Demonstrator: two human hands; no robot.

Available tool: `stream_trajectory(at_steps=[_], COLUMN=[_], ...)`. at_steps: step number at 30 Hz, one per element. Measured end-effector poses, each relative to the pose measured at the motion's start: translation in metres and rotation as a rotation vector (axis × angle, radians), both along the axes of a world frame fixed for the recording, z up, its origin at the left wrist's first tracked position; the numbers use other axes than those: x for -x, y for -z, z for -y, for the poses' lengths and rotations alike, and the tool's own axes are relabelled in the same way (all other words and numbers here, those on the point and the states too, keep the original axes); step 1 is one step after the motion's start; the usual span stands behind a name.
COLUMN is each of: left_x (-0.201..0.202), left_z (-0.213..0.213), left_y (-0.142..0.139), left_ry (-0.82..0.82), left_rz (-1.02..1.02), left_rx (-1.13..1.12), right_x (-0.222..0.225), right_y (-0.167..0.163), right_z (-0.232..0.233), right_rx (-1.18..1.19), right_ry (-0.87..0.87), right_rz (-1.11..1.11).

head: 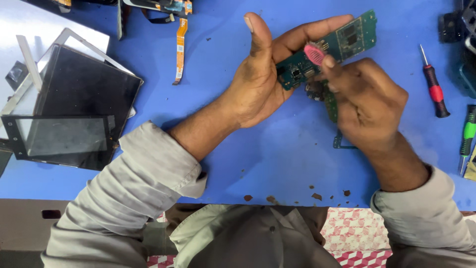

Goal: The person holds a disassembled mobile phone motherboard and keypad board at a repair bench and scrubs them with a pink toothbrush, turning the boards over to clean different sides. They then set the brush down and manipulate the boards by hand, aligning and pressing components together.

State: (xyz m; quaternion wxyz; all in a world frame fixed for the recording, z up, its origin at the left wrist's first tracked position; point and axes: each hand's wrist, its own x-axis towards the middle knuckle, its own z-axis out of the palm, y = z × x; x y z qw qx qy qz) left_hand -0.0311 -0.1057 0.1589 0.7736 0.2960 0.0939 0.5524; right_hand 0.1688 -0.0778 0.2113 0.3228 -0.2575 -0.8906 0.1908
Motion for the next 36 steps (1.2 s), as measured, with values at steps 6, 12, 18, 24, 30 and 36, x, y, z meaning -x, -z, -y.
stream_trajectory(at_steps=[6,12,18,24,30,36], left_x=[0.003,0.003,0.002,0.001,0.006,0.003], left_z=[-0.002,-0.005,-0.004,-0.004,-0.007,-0.004], left_y=[0.002,0.000,0.000,0.009,0.015,0.008], left_ry=[-0.055,-0.056,-0.104,-0.091,-0.184,-0.159], left_rz=[-0.101,-0.089,-0.164,-0.020,0.044,0.030], left_rx=[-0.043,0.002,-0.048,-0.030,0.025,0.057], right_x=[-0.008,-0.005,-0.007,-0.018,-0.012,-0.011], right_y=[0.008,0.010,0.007,0.005,-0.014,0.006], right_z=[-0.001,-0.002,-0.005,-0.012,-0.017,-0.017], right_rx=[0.001,-0.039,-0.074,-0.188,-0.192,-0.202], right_ry=[-0.103,-0.099,-0.078,-0.065,0.061,-0.093], right_rz=[0.134,0.104,0.132,0.097,0.163,0.027])
